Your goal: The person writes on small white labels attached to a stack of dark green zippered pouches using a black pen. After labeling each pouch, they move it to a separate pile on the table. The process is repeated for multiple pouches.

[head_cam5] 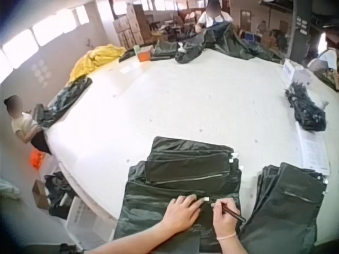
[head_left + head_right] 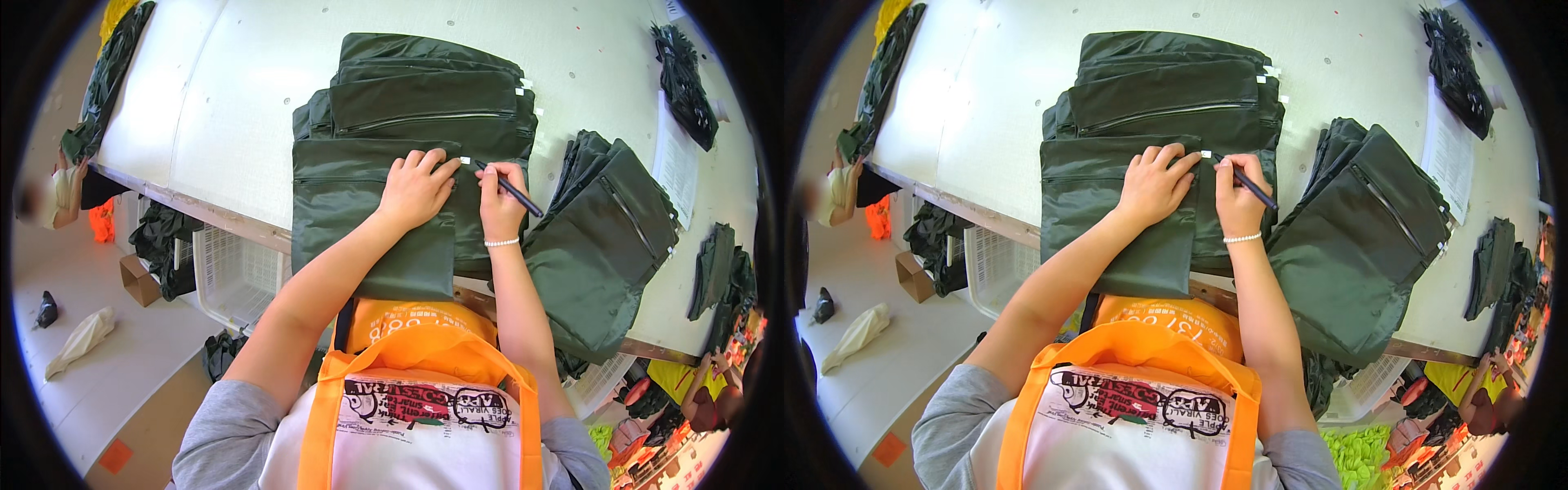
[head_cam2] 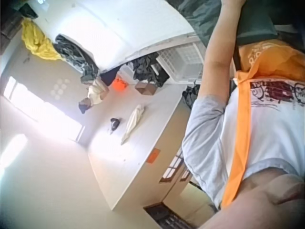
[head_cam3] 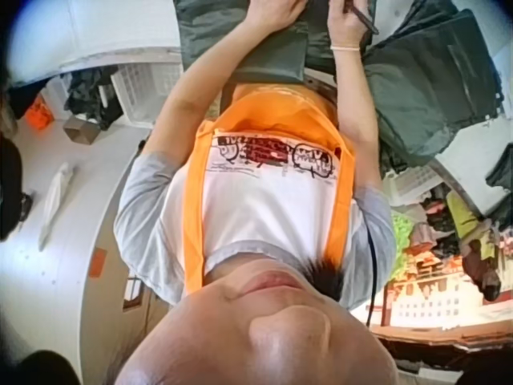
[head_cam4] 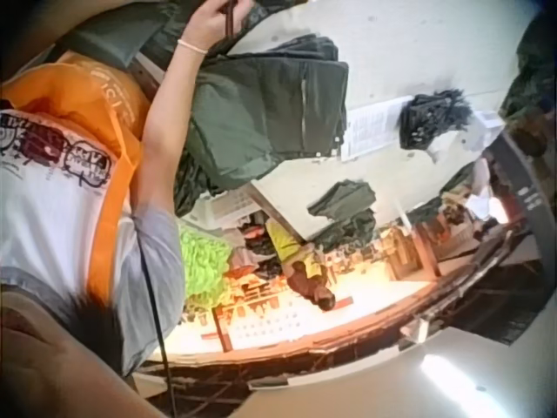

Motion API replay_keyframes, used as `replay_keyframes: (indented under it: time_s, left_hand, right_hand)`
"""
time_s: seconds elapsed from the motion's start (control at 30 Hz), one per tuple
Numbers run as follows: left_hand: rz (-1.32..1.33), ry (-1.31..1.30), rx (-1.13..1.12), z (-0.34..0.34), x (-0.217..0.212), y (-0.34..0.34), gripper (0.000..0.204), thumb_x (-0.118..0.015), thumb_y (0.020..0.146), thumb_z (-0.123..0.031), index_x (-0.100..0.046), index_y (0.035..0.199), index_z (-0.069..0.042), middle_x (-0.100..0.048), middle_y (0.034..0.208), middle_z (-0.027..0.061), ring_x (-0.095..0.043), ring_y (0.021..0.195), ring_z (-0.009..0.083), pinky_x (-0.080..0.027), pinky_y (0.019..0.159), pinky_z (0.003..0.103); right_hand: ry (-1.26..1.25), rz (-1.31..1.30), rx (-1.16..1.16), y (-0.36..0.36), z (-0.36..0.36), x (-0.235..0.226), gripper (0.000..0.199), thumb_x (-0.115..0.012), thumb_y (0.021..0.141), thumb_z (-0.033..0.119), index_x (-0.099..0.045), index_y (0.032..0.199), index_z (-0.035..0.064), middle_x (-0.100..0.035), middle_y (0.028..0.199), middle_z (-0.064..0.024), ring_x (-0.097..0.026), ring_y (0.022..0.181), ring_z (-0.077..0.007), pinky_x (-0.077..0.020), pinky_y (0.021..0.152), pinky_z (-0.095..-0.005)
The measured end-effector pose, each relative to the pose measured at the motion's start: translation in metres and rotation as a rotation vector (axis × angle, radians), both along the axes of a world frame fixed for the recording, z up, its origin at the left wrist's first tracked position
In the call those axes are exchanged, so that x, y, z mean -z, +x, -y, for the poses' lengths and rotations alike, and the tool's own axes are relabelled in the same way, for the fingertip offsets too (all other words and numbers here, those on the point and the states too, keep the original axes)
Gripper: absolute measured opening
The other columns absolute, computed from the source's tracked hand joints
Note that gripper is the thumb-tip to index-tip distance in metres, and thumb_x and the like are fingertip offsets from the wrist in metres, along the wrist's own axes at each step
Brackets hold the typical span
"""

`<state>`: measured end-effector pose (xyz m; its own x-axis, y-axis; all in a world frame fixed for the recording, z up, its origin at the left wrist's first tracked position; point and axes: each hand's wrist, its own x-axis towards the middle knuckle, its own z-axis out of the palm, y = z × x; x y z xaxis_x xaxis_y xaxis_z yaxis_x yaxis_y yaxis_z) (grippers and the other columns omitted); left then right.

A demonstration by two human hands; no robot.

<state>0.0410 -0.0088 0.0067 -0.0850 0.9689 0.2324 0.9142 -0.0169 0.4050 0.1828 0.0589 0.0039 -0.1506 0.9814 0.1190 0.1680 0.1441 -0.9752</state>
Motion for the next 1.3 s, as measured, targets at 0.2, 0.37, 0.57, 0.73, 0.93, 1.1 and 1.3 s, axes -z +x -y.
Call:
replay_keyframes:
  time_s: [0.2,0.37,0.57,0.73,0.93,1.1,1.3]
  left_hand:
    - [0.4,0.173,-0.138,-0.001,0.006,-0.012,0.022,-0.057,0.088,-0.011,-0.062,0.11,-0.008,-0.059,0.109,0.0101,-0.057,0.099,0.0317,-0.048,0.084,0.041]
    - [0.49,0.368,-0.16,-0.003,0.005,-0.021,0.021,-0.053,0.09,-0.004,-0.063,0.109,-0.005,-0.059,0.107,0.014,-0.057,0.098,0.0331,-0.047,0.086,0.039]
    - [0.447,0.489,-0.082,-0.018,-0.045,-0.01,0.027,-0.059,0.086,-0.006,-0.06,0.113,-0.005,-0.059,0.115,0.0126,-0.055,0.104,0.0322,-0.041,0.092,0.041]
    - [0.146,0.103,0.018,-0.041,-0.009,0.03,0.061,-0.058,0.091,-0.033,-0.039,0.143,-0.006,-0.037,0.15,0.0119,-0.033,0.139,0.0305,-0.025,0.113,0.047]
    - [-0.068,-0.172,0.187,0.005,0.006,0.02,0.072,-0.052,0.093,-0.046,-0.032,0.149,-0.007,-0.025,0.158,0.0086,-0.022,0.146,0.0272,-0.015,0.117,0.05]
    - [-0.004,-0.251,0.253,0.059,-0.015,-0.012,0.064,-0.057,0.091,-0.041,-0.041,0.143,-0.007,-0.034,0.153,0.0098,-0.031,0.141,0.0284,-0.023,0.115,0.048]
    - [0.146,-0.372,0.155,0.011,-0.035,-0.015,0.054,-0.061,0.09,-0.034,-0.05,0.135,-0.006,-0.044,0.146,0.0104,-0.042,0.133,0.0277,-0.033,0.109,0.041]
  right_hand:
    - [0.249,0.802,-0.299,0.003,0.074,-0.043,0.014,-0.062,0.088,0.011,-0.055,0.099,0.0079,-0.057,0.086,-0.0175,-0.056,0.078,-0.0371,-0.0443,0.069,-0.0466]
    - [-0.104,0.611,-0.293,0.01,0.09,-0.053,0.023,-0.059,0.078,-0.005,-0.053,0.097,0.0074,-0.056,0.091,-0.016,-0.057,0.082,-0.0366,-0.0473,0.073,-0.0438]
    - [0.13,0.263,0.163,0.121,0.041,-0.146,0.023,-0.058,0.079,-0.014,-0.053,0.09,0.0054,-0.055,0.089,-0.0061,-0.055,0.084,-0.0171,-0.0483,0.083,-0.0315]
    - [0.216,0.611,0.533,0.32,-0.015,-0.147,0.018,-0.065,0.086,-0.004,-0.052,0.097,0.0032,-0.057,0.095,-0.0079,-0.058,0.089,-0.0176,-0.0471,0.088,-0.03]
    - [0.289,0.838,0.488,0.276,-0.02,-0.102,0.019,-0.059,0.094,0.006,-0.056,0.112,0.001,-0.063,0.116,-0.0171,-0.058,0.11,-0.0309,-0.0427,0.098,-0.0382]
    - [0.141,0.324,0.179,0.124,-0.01,-0.097,0.03,-0.048,0.103,0.017,-0.055,0.128,0.0032,-0.066,0.102,-0.01,-0.061,0.089,-0.0138,-0.0495,0.083,-0.0278]
    - [-0.113,-0.007,-0.054,0.035,-0.011,-0.038,0.017,-0.054,0.099,0.015,-0.063,0.102,0.0014,-0.066,0.089,-0.0037,-0.06,0.077,-0.0083,-0.0474,0.069,-0.0217]
